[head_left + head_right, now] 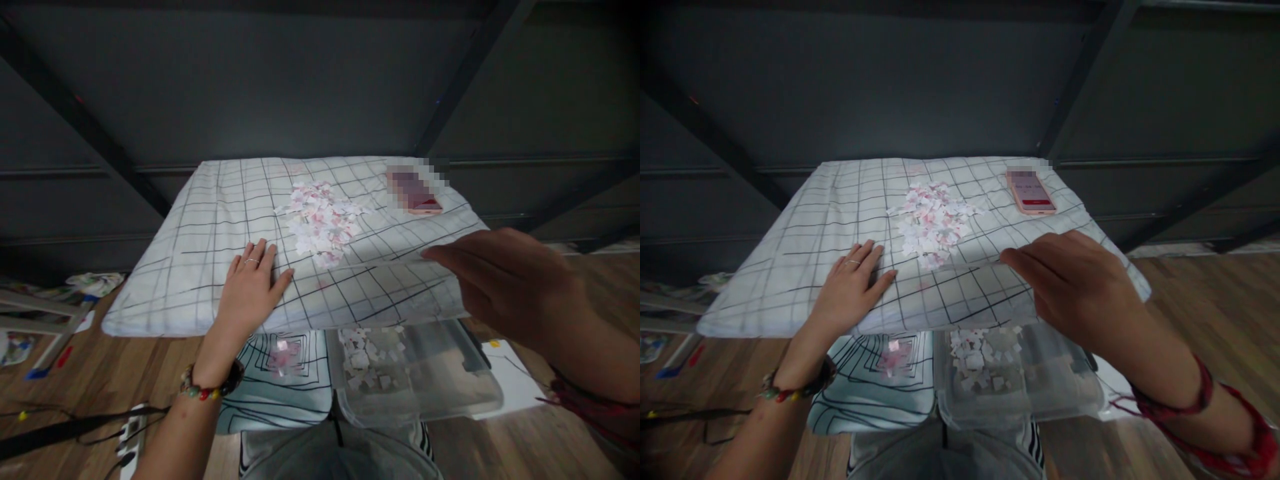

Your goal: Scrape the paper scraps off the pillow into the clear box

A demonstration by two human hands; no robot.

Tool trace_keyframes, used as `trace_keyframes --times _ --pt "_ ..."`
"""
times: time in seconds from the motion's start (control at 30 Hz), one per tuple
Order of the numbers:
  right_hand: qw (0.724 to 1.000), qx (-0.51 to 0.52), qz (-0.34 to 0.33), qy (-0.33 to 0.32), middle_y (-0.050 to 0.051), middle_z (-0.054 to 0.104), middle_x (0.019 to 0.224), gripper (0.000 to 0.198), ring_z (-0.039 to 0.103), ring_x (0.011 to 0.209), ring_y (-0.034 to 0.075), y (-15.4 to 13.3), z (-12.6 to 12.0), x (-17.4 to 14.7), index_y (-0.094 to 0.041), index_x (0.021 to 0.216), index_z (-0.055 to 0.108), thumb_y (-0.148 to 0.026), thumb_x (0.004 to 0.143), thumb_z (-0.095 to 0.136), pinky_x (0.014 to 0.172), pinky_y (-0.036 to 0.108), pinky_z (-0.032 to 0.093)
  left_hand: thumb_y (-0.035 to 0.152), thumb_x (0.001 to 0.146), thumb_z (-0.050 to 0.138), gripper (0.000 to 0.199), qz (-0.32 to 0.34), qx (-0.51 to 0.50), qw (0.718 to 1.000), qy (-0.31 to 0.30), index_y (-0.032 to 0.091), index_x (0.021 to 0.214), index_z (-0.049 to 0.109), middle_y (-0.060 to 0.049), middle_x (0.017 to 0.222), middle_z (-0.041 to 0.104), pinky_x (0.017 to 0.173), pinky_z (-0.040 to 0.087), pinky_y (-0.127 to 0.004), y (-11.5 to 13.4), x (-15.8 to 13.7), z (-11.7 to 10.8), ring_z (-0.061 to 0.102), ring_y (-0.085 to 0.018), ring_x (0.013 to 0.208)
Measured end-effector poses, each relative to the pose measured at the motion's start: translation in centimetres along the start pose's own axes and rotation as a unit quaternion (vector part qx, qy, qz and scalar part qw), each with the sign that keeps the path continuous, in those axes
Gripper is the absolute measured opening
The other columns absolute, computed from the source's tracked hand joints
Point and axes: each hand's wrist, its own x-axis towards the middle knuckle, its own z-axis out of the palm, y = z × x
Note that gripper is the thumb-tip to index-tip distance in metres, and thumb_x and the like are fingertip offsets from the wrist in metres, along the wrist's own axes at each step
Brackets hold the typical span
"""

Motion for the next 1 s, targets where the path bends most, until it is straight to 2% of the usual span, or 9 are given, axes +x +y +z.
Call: trace_keyframes --times 0.13,0.23,0.33,0.43,0.63,0.8,1.0 --pt "0.999 0.046 0.01 0.012 0.003 0.062 0.077 0.035 0.051 0.07 0.016 -0.8 -0.3 0.3 -0.019 0.098 0.054 0.006 0.076 0.041 0.062 0.031 0.045 0.048 0.092 0.034 0.061 -0.004 -0.001 1.0 -0.001 0.007 0.137 0.04 -0.017 0.149 0.033 0.111 0.024 -0.047 0.0 0.0 -0.1 0.026 -0.032 0.139" --pt "0.999 0.022 0.017 0.02 0.003 0.062 0.075 0.035 0.051 0.068 0.017 -1.1 -0.3 0.6 -0.018 0.098 0.053 0.006 0.077 0.042 0.06 0.032 0.044 0.047 0.091 0.034 0.062 -0.007 -0.005 1.0 -0.007 0.007 0.138 0.04 -0.017 0.149 0.033 0.112 0.023 -0.047 0.1 0.0 -0.2 0.026 -0.032 0.139" --pt "1.0 0.024 0.02 -0.002 0.003 0.062 0.075 0.035 0.052 0.069 0.017 -1.5 -0.4 0.9 -0.018 0.099 0.053 0.006 0.076 0.041 0.06 0.033 0.045 0.048 0.091 0.034 0.062 -0.008 -0.006 1.0 -0.007 0.008 0.138 0.04 -0.017 0.15 0.033 0.112 0.023 -0.047 0.1 0.0 -0.2 0.025 -0.032 0.139" --pt "0.997 0.064 0.03 -0.036 0.002 0.063 0.08 0.035 0.056 0.075 0.016 -2.2 -0.8 1.2 -0.019 0.101 0.052 0.004 0.078 0.041 0.067 0.032 0.049 0.049 0.091 0.034 0.062 -0.004 -0.009 1.0 -0.004 0.008 0.138 0.039 -0.015 0.15 0.033 0.112 0.022 -0.046 0.0 0.1 -0.1 0.024 -0.031 0.14" --pt "0.997 0.044 0.06 -0.037 0.003 0.064 0.078 0.031 0.057 0.071 0.018 -3.1 -1.4 1.1 -0.019 0.101 0.054 0.0 0.08 0.043 0.063 0.035 0.049 0.053 0.09 0.032 0.064 0.007 -0.016 1.0 -0.014 0.011 0.138 0.039 -0.014 0.151 0.032 0.112 0.023 -0.047 -1.2 -0.6 -0.1 0.023 -0.03 0.14" --pt "0.993 0.103 0.047 -0.035 0.003 0.067 0.075 0.03 0.06 0.068 0.017 -4.6 -2.0 1.6 -0.016 0.096 0.059 0.0 0.08 0.041 0.06 0.033 0.051 0.052 0.091 0.029 0.063 -0.024 0.004 1.0 -0.006 0.012 0.139 0.039 -0.014 0.151 0.032 0.111 0.023 -0.049 -2.4 -2.4 -0.4 0.023 -0.032 0.14" --pt "0.988 0.151 0.014 -0.016 0.002 0.068 0.073 0.036 0.061 0.069 0.017 -5.3 -3.2 2.2 -0.022 0.095 0.059 0.003 0.078 0.038 0.062 0.033 0.052 0.051 0.091 0.028 0.062 -0.033 0.017 0.999 -0.013 0.013 0.139 0.037 -0.013 0.15 0.033 0.111 0.023 -0.05 -2.7 -3.1 -0.7 0.024 -0.031 0.139"
